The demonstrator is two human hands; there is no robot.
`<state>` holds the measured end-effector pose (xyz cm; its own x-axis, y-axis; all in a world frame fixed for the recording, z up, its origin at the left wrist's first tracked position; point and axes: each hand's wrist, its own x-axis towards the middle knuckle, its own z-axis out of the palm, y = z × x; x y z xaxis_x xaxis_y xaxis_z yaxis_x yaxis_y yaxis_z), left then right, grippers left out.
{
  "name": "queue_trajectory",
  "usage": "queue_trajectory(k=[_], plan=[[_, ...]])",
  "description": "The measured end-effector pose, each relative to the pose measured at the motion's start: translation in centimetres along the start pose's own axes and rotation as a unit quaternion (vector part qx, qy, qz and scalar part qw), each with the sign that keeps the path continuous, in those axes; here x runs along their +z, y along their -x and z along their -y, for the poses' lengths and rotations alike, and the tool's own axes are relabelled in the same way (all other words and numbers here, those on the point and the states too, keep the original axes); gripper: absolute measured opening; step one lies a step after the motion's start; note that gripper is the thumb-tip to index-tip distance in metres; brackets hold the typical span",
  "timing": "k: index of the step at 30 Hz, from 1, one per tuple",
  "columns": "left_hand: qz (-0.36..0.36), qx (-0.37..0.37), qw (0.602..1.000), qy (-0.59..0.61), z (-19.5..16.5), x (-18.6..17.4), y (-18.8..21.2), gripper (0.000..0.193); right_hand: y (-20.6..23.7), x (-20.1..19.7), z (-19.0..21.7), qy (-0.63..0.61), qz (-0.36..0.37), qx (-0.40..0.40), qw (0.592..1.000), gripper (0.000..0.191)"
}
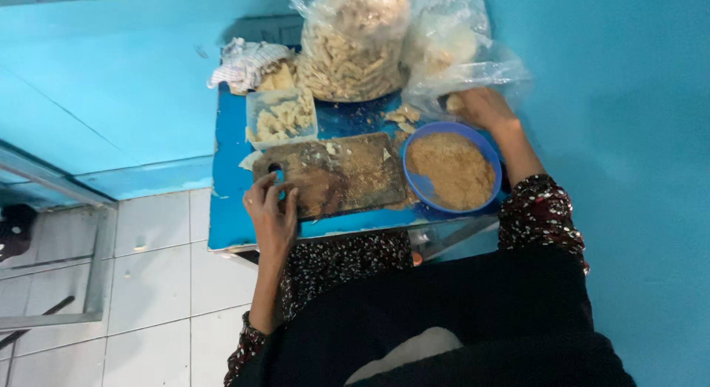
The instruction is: The person sits at a small table and folds thin square dough wrappers by hand on a wooden cutting board, pressing and creasing each folded piece and setting finished pieces aside. A blue bowl of crumbly filling and bags of prepared snack pieces sit on the table as the person works through the wrappers one at a time.
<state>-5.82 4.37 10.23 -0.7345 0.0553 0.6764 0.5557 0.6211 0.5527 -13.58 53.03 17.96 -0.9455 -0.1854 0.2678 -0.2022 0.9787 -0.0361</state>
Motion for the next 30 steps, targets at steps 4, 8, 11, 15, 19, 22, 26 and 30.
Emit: queue_trajectory(k=[4, 8, 11, 15, 19, 22, 26, 30], plan=[[-0.003, 0.005, 1.0, 0.004, -0.3, -0.6, -0.2, 0.015, -1.1, -1.1, 0.6, 0.001, -0.008, -0.016, 1.0, 0.059], [-0.005, 0.003, 1.0, 0.011, 0.0, -1.2, 0.1, 0.013, -0.8, -1.5, 1.9, -0.049, 0.057, 0.092, 0.993, 0.041], [0.0, 0.007, 1.0, 0.01, 0.3, -2.1, 0.3, 0.013, 0.2, -1.9, 2.8, -0.138, 0.046, 0.144, 0.979, 0.035], [0.001, 0.014, 1.0, 0.017, 0.7, -2.8, 0.5, 0.013, 0.8, -1.9, 3.5, -0.229, -0.014, 0.143, 0.963, 0.028], [0.008, 0.008, 1.0, 0.014, 1.0, -2.4, 0.7, 0.011, 0.5, -1.7, 3.6, -0.25, -0.134, 0.151, 0.947, 0.034], [0.009, 0.008, 1.0, 0.007, 1.1, -2.1, 0.9, 0.011, 0.0, -2.1, 3.7, -0.117, -0.052, 0.253, 0.959, 0.047], [0.01, 0.004, 1.0, 0.002, 0.9, -1.9, 0.9, 0.012, -0.8, -2.6, 4.0, 0.028, 0.182, 0.314, 0.931, 0.079], [0.01, 0.001, 1.0, 0.0, 0.5, -1.9, 0.9, 0.012, -0.4, -1.8, 4.6, -0.131, -0.003, 0.293, 0.947, 0.052]])
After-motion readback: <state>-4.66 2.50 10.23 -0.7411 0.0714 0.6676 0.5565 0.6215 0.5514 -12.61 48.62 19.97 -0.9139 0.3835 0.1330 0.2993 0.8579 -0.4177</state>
